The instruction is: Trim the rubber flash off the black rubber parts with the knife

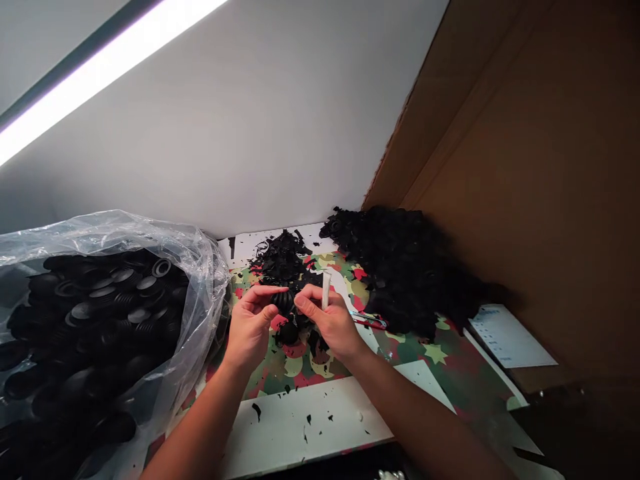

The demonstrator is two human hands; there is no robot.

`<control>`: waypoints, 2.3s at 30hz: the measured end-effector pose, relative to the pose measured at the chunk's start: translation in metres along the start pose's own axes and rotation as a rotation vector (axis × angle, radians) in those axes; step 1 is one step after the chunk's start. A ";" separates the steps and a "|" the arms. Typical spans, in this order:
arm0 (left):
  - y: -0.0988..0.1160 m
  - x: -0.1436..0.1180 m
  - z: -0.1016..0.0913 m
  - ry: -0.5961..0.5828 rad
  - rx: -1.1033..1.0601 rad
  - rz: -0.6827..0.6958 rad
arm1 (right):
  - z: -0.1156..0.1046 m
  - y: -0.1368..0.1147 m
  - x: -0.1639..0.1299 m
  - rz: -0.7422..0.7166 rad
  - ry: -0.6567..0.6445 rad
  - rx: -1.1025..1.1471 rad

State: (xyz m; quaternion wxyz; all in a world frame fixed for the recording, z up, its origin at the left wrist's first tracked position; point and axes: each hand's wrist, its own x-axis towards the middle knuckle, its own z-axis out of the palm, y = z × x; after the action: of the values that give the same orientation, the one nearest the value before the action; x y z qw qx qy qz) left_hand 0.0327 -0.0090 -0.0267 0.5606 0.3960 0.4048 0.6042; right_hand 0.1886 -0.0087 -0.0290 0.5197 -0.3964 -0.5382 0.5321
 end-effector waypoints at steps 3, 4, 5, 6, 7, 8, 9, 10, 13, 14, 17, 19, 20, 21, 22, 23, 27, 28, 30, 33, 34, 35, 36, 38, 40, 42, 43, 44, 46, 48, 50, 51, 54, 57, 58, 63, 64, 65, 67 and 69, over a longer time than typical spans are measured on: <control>0.001 0.001 -0.003 -0.014 -0.071 -0.069 | -0.002 0.005 0.001 -0.005 -0.001 -0.060; 0.001 0.002 -0.005 -0.018 -0.105 -0.104 | -0.004 0.007 0.002 -0.015 0.022 -0.097; 0.001 0.003 -0.007 -0.025 -0.136 -0.139 | -0.006 0.010 0.004 -0.034 0.061 -0.136; 0.001 0.004 -0.010 -0.037 -0.162 -0.172 | -0.009 0.012 0.006 -0.056 0.108 -0.170; 0.000 0.005 -0.012 -0.051 -0.181 -0.201 | -0.011 0.014 0.009 -0.077 0.156 -0.196; 0.000 0.006 -0.013 -0.066 -0.194 -0.224 | -0.014 0.015 0.012 -0.094 0.193 -0.212; -0.001 0.007 -0.014 -0.076 -0.202 -0.242 | -0.017 0.016 0.014 -0.105 0.211 -0.220; -0.002 0.008 -0.014 -0.080 -0.202 -0.251 | -0.019 0.017 0.016 -0.103 0.204 -0.229; 0.004 0.002 -0.009 -0.091 -0.078 -0.181 | -0.025 0.021 0.020 -0.093 0.155 -0.268; 0.009 -0.002 -0.007 -0.109 0.049 -0.105 | -0.027 0.022 0.020 -0.099 0.153 -0.282; 0.035 -0.020 -0.007 -0.111 0.654 0.276 | -0.029 0.027 0.019 -0.108 0.132 -0.322; 0.059 -0.032 -0.018 0.030 1.013 0.531 | -0.030 0.028 0.018 -0.086 0.040 -0.371; 0.072 -0.035 -0.026 0.119 1.136 0.599 | -0.031 0.028 0.018 -0.079 -0.011 -0.401; 0.083 -0.036 -0.037 0.199 1.233 0.624 | -0.031 0.027 0.018 -0.079 -0.055 -0.434; 0.094 -0.036 -0.049 0.268 1.309 0.629 | -0.032 0.026 0.017 -0.086 -0.087 -0.471; 0.103 -0.033 -0.060 0.331 1.376 0.611 | -0.032 0.025 0.017 -0.099 -0.110 -0.510; 0.121 -0.014 -0.092 0.445 1.588 0.410 | -0.032 0.018 0.013 -0.136 -0.300 -0.623; 0.122 -0.011 -0.094 0.440 1.605 0.387 | -0.032 0.017 0.012 -0.143 -0.370 -0.647; 0.119 -0.009 -0.088 0.405 1.600 0.419 | -0.029 0.017 0.008 -0.153 -0.475 -0.719; 0.106 -0.019 -0.063 0.286 1.506 0.578 | -0.024 0.020 0.004 -0.159 -0.526 -0.839; 0.098 -0.024 -0.052 0.220 1.445 0.612 | -0.022 0.021 0.005 -0.161 -0.527 -0.849; 0.089 -0.028 -0.042 0.135 1.378 0.615 | -0.021 0.021 0.005 -0.163 -0.514 -0.834; 0.078 -0.031 -0.033 0.033 1.307 0.580 | -0.021 0.022 0.006 -0.164 -0.486 -0.794; 0.053 -0.032 -0.018 -0.141 1.141 0.413 | -0.020 0.022 0.009 -0.145 -0.376 -0.642; 0.028 -0.027 -0.008 -0.196 0.956 0.241 | -0.019 0.022 0.011 -0.077 -0.258 -0.446; 0.007 -0.018 -0.004 -0.151 0.762 0.105 | -0.017 0.023 0.013 0.014 -0.166 -0.273; -0.001 -0.013 -0.002 -0.113 0.663 0.053 | -0.016 0.024 0.013 0.052 -0.132 -0.209; -0.008 -0.009 -0.002 -0.068 0.561 0.014 | -0.016 0.025 0.014 0.079 -0.108 -0.157; -0.015 -0.003 -0.001 0.002 0.373 -0.038 | -0.016 0.027 0.015 0.108 -0.086 -0.071; -0.016 -0.002 -0.003 0.030 0.265 -0.071 | -0.018 0.027 0.017 0.123 -0.090 -0.033; -0.015 -0.002 -0.005 0.005 0.256 -0.106 | -0.021 0.027 0.018 0.114 -0.077 -0.052; -0.014 -0.003 -0.006 -0.020 0.270 -0.125 | -0.021 0.027 0.018 0.101 -0.068 -0.077; -0.011 -0.005 -0.007 -0.079 0.306 -0.145 | -0.019 0.026 0.018 0.055 -0.058 -0.139; -0.010 -0.006 -0.007 -0.088 0.316 -0.120 | -0.014 0.027 0.016 -0.005 -0.037 -0.206; -0.009 -0.006 -0.007 -0.096 0.323 -0.112 | -0.013 0.026 0.016 -0.021 -0.026 -0.233; -0.008 -0.003 -0.013 -0.205 0.289 -0.139 | -0.010 0.023 0.016 -0.046 0.030 -0.377; -0.009 -0.002 -0.014 -0.225 0.267 -0.152 | -0.010 0.023 0.016 -0.043 0.038 -0.390; -0.009 -0.001 -0.015 -0.241 0.257 -0.160 | -0.009 0.023 0.017 -0.030 0.040 -0.387; -0.012 -0.001 -0.016 -0.242 0.325 -0.107 | -0.007 0.024 0.017 0.033 0.040 -0.328; -0.016 -0.003 -0.014 -0.179 0.515 0.082 | -0.005 0.026 0.017 0.115 0.054 -0.206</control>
State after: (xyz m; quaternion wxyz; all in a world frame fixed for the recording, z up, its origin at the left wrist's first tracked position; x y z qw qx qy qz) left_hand 0.0253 -0.0115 -0.0463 0.4500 0.5932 0.4775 0.4664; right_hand 0.1881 0.0123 -0.0524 0.4590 -0.4921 -0.5524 0.4919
